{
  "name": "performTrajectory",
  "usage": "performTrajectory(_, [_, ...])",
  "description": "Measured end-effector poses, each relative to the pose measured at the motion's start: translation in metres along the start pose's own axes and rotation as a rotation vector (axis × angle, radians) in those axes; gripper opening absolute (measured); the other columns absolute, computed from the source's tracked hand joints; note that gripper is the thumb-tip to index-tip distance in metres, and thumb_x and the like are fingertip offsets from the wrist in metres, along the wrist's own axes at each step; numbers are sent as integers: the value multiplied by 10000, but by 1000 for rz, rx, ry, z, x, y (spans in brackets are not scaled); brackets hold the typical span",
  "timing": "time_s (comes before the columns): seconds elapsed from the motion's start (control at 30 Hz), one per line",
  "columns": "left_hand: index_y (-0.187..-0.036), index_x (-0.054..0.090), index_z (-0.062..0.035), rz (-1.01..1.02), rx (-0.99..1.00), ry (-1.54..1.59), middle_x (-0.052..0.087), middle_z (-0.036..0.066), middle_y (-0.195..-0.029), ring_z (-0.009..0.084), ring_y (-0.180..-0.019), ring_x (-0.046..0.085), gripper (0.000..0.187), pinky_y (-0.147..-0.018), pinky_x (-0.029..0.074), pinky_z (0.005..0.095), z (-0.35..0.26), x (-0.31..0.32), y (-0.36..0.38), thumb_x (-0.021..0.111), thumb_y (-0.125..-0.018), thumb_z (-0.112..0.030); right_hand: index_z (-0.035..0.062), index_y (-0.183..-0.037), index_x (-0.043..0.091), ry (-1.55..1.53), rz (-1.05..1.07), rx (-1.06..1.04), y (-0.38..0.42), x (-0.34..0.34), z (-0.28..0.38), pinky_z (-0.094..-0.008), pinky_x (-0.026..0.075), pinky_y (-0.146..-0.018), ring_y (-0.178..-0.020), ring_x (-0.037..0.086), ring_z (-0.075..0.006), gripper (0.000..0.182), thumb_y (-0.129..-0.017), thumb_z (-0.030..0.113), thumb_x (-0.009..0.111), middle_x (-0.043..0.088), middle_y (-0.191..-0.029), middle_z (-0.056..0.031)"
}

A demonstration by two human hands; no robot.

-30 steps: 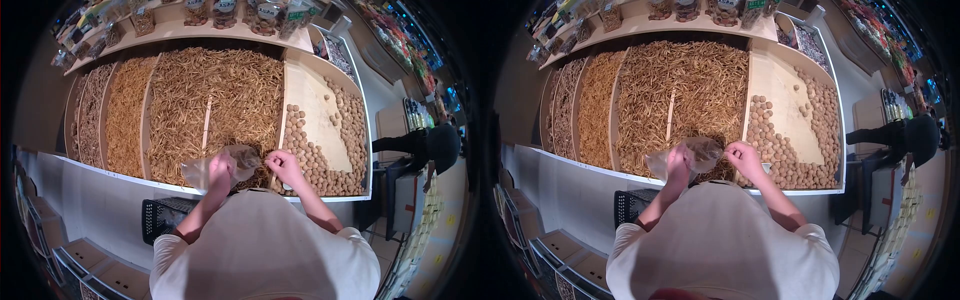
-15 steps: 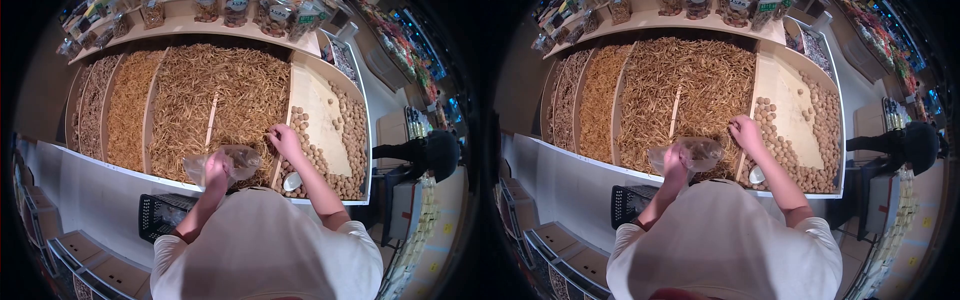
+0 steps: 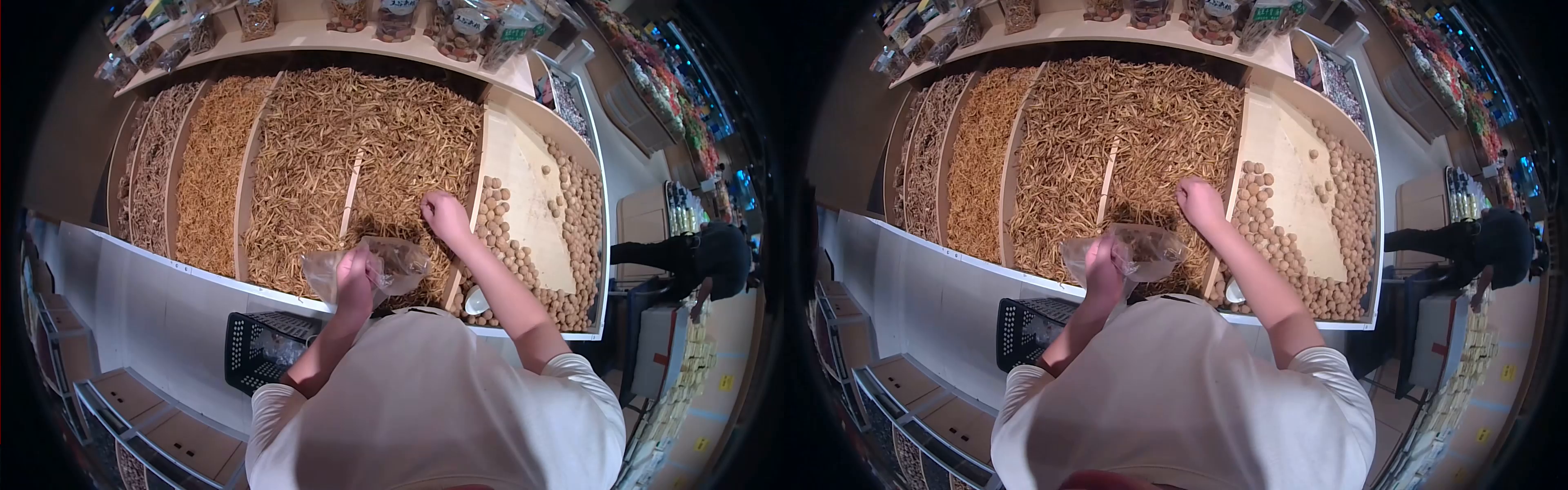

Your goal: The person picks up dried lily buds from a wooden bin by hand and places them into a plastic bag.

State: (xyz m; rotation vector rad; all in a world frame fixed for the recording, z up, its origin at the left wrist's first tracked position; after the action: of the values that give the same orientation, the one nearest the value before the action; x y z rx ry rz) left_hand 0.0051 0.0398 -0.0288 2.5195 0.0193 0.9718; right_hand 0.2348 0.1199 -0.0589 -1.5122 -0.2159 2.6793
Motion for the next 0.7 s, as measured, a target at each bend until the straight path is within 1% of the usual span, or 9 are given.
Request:
performTrajectory(0.1, [-717,461,-108,-33,-9,-15,428,-23,-597,74,-511,381,307,-479,297,236,-1,3,-1,534,-990,-226,45,-852,653,-54,-37,-4,9,-15,7,-435,524,-715,-826,637,-356,80,-809,112,657,649,-877,-154])
performTrajectory(0.2, [-705,447,-108,17,-14,-24,423,-17,-591,83,-505,384,322,-476,305,243,-2,2,-2,524,-991,-234,45,-859,656,23,-165,62,29,-36,4,-413,521,-679,-777,643,-331,73,-840,116,655,636,-818,-144])
performTrajectory(0.3, [-706,449,-102,26,-22,-36,425,-12,-584,89,-501,393,323,-471,314,248,-4,3,-1,516,-991,-237,35,-866,656,28,-211,168,56,-63,-1,-398,512,-658,-735,636,-311,79,-830,103,675,632,-809,-142])
performTrajectory(0.43, [-707,450,-105,60,-32,-56,431,-11,-582,90,-499,402,318,-466,322,251,0,3,-3,515,-991,-231,25,-863,658,11,-262,224,89,-82,-9,-385,498,-628,-683,612,-295,79,-817,81,687,624,-791,-139])
performTrajectory(0.5, [-709,454,-112,49,-45,-67,438,-11,-582,90,-503,410,312,-465,323,248,2,7,-2,512,-992,-228,20,-868,663,-44,-324,244,100,-85,-8,-322,475,-593,-637,584,-215,69,-826,66,691,612,-765,-94])
performTrajectory(0.53, [-709,454,-112,54,-47,-73,438,-11,-582,90,-503,410,312,-465,323,248,4,7,-3,512,-992,-228,20,-868,663,-45,-329,249,104,-84,-5,-322,475,-593,-637,584,-215,69,-826,66,691,612,-765,-94])
performTrajectory(0.6, [-722,411,-125,62,-54,-93,401,-11,-576,96,-470,345,315,-436,272,254,10,6,-6,494,-1005,-235,22,-884,671,-376,-299,287,110,-74,5,-254,435,-563,-601,535,-120,62,-834,48,696,591,-748,-43])
performTrajectory(0.63, [-722,411,-125,64,-53,-97,401,-11,-576,96,-470,345,315,-436,272,254,10,7,-5,494,-1005,-235,22,-884,671,-379,-303,288,111,-72,15,-254,435,-563,-601,535,-120,62,-834,48,696,591,-748,-43])
performTrajectory(0.7, [-710,404,-127,112,-56,-91,389,-13,-559,99,-466,344,339,-433,274,258,9,9,-3,494,-1011,-253,20,-883,674,-501,-217,245,112,-66,39,-220,408,-549,-588,498,-65,53,-838,35,697,576,-747,-19])
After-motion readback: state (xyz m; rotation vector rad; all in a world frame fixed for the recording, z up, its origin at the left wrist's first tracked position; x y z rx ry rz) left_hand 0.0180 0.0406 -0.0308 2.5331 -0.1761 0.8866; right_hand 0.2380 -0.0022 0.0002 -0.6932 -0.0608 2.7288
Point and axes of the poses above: each hand's wrist, its own y-axis away from the middle knuckle, its own x-axis out of the palm, z = x × y, the point moved 1 cm from there along -y, towards the middle knuckle
